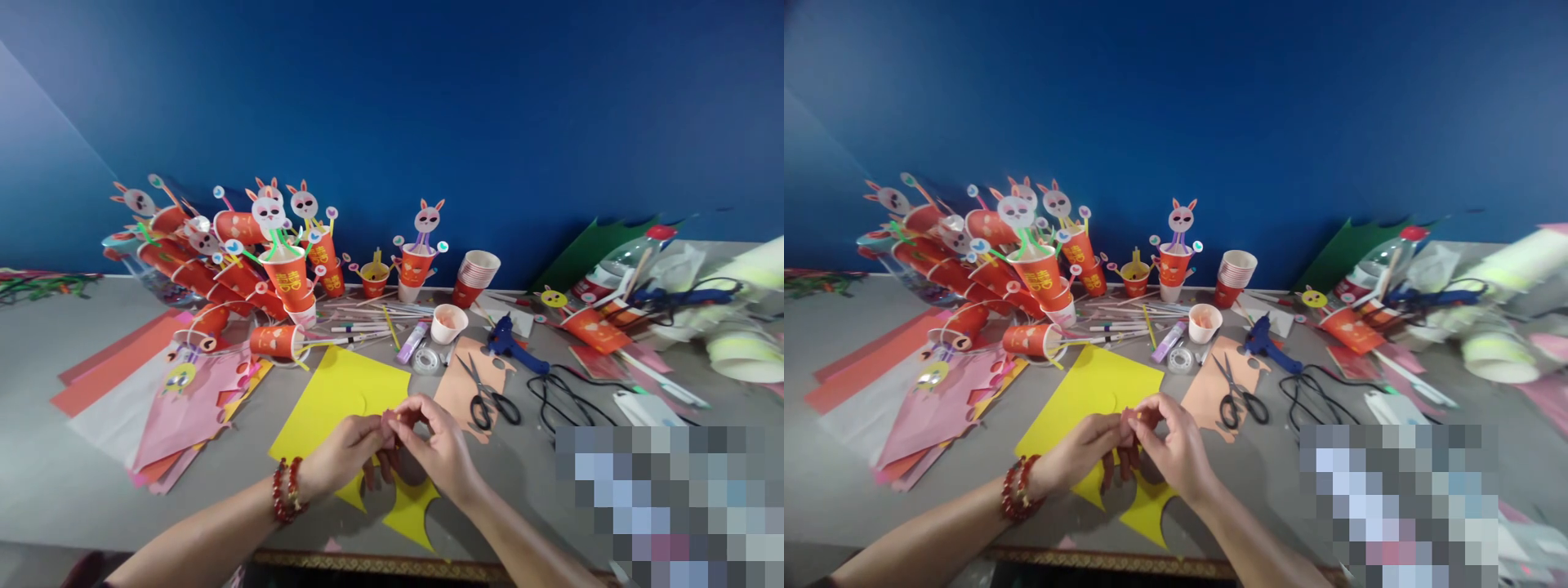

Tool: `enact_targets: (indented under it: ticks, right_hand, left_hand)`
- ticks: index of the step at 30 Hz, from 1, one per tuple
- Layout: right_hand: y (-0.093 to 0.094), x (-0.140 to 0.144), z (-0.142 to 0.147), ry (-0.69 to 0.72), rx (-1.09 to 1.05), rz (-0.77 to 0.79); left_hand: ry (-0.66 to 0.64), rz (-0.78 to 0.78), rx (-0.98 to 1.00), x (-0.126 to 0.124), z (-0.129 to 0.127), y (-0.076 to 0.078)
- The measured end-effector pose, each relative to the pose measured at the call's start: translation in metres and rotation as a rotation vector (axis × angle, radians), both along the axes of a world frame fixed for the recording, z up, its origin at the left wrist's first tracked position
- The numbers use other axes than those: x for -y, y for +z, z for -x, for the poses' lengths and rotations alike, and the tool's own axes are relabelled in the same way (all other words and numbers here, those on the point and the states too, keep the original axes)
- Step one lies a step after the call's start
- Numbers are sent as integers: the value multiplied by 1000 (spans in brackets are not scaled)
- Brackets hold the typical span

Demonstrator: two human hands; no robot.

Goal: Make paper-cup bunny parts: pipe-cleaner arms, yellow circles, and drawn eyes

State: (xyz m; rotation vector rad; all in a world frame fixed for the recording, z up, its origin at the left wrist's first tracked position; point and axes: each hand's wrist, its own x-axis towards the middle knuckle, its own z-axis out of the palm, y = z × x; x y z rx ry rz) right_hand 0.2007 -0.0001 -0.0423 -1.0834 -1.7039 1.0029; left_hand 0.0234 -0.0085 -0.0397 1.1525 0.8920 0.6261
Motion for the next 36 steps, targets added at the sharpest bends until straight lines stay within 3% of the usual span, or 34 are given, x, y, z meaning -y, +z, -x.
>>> enact_targets:
  ticks: [7, 16, 23, 36]
  right_hand:
    - [-5, -2, -3, 63, -46, 148]
    - [-4, -2, -4, 80, -59, 195]
    - [-4, 0, -5, 121, -65, 212]
    - [-4, -1, -2, 130, -91, 241]
  left_hand:
    - [-48, 23, 25, 4, -1, 9]
    - [-49, 63, 29, 6, -2, 2]
    - [-29, 82, 50, 6, -2, 7]
    - [-49, 26, 58, 6, -1, 4]
